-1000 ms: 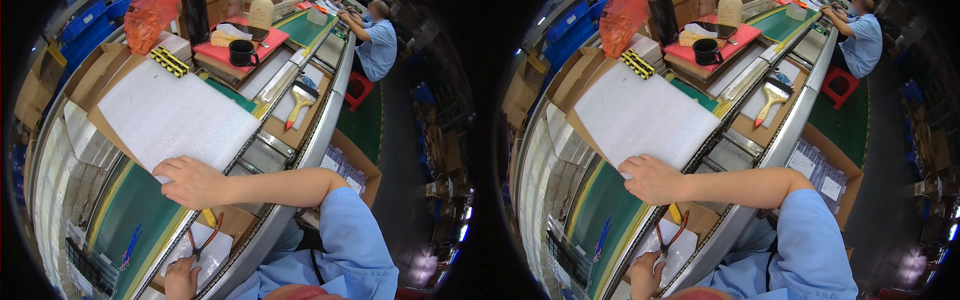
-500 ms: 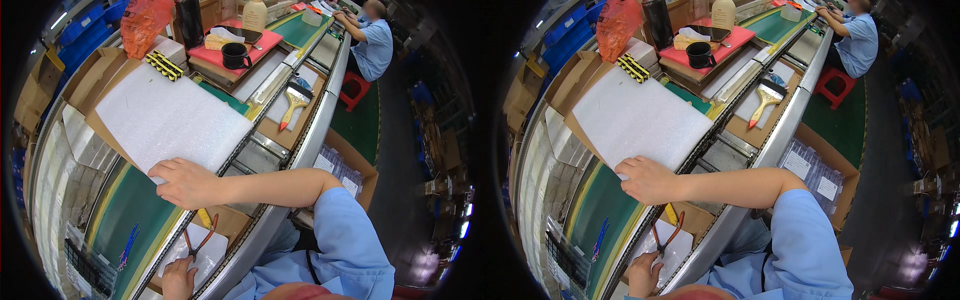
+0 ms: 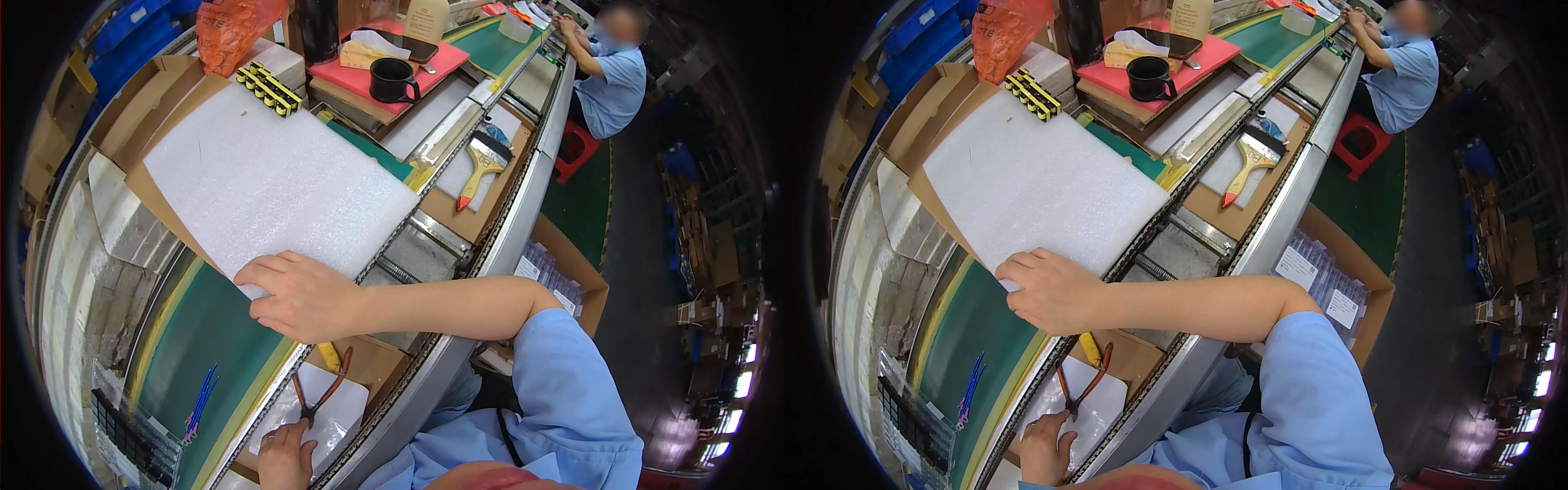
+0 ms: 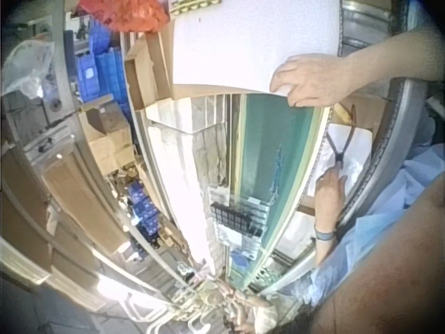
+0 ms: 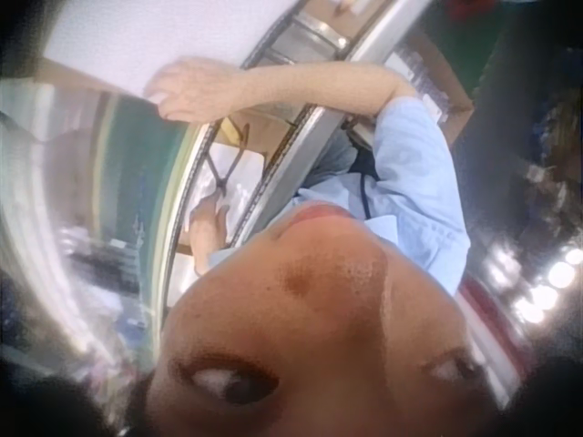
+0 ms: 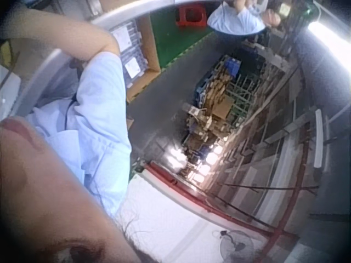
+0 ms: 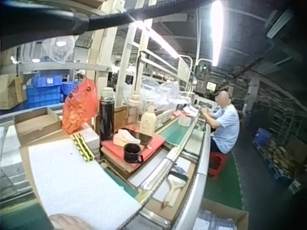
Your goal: Assembling electronic components onto a printed circuit board at an assembly line workstation.
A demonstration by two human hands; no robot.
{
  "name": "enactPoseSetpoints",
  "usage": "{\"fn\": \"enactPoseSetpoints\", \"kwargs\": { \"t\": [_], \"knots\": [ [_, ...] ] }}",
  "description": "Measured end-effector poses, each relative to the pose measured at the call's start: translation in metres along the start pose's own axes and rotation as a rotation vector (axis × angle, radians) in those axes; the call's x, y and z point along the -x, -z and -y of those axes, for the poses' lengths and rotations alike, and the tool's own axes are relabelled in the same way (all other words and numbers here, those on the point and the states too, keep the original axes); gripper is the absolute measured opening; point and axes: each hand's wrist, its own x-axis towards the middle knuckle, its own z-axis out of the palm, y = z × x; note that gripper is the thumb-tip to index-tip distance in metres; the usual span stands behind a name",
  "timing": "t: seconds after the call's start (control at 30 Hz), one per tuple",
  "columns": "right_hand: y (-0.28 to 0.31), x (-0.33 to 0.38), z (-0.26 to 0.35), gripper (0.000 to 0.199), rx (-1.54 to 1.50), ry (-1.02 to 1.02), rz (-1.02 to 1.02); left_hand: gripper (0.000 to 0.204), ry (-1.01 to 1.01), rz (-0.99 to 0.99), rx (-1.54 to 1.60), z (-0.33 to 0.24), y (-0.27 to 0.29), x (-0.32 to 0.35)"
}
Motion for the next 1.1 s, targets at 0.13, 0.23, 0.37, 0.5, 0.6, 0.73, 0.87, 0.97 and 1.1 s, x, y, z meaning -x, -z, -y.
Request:
{"fn": "enactPoseSetpoints", "kwargs": {
  "t": [0.13,0.23,0.37,0.5,0.6,0.73,0.87,0.97,1.1],
  "knots": [
    [0.001,0.002,-0.002,0.009,-0.026,-0.005,-0.005,0.034,-0.011,-0.009,0.000,-0.001,-0.002,-0.001],
    [0.004,0.003,-0.003,0.008,-0.023,-0.004,0.001,0.035,0.030,0.010,-0.017,-0.006,0.000,-0.003],
    [0.001,-0.003,-0.005,0.008,-0.045,0.001,0.002,0.040,0.048,0.031,-0.087,0.005,-0.006,0.001],
    [0.000,-0.007,-0.007,0.009,-0.012,0.008,-0.009,0.037,-0.086,-0.094,-0.236,0.003,-0.004,0.001],
    [0.006,-0.006,-0.009,0.013,0.010,-0.017,-0.010,0.036,-0.080,-0.057,-0.250,0.009,-0.005,-0.001],
    [-0.006,-0.010,0.002,0.012,0.031,0.002,0.069,0.032,-0.092,-0.122,-0.279,0.020,-0.021,0.016],
    [0.010,-0.006,0.005,0.019,-0.005,-0.001,0.128,0.026,-0.116,-0.155,-0.221,0.027,-0.034,0.009],
    [0.026,-0.005,-0.001,0.028,-0.072,-0.003,0.191,0.028,-0.071,-0.146,-0.090,0.026,-0.022,0.001],
    [0.032,-0.009,-0.011,0.034,-0.011,0.014,0.073,0.027,0.022,-0.201,0.043,0.031,-0.016,-0.006]
  ]
}}
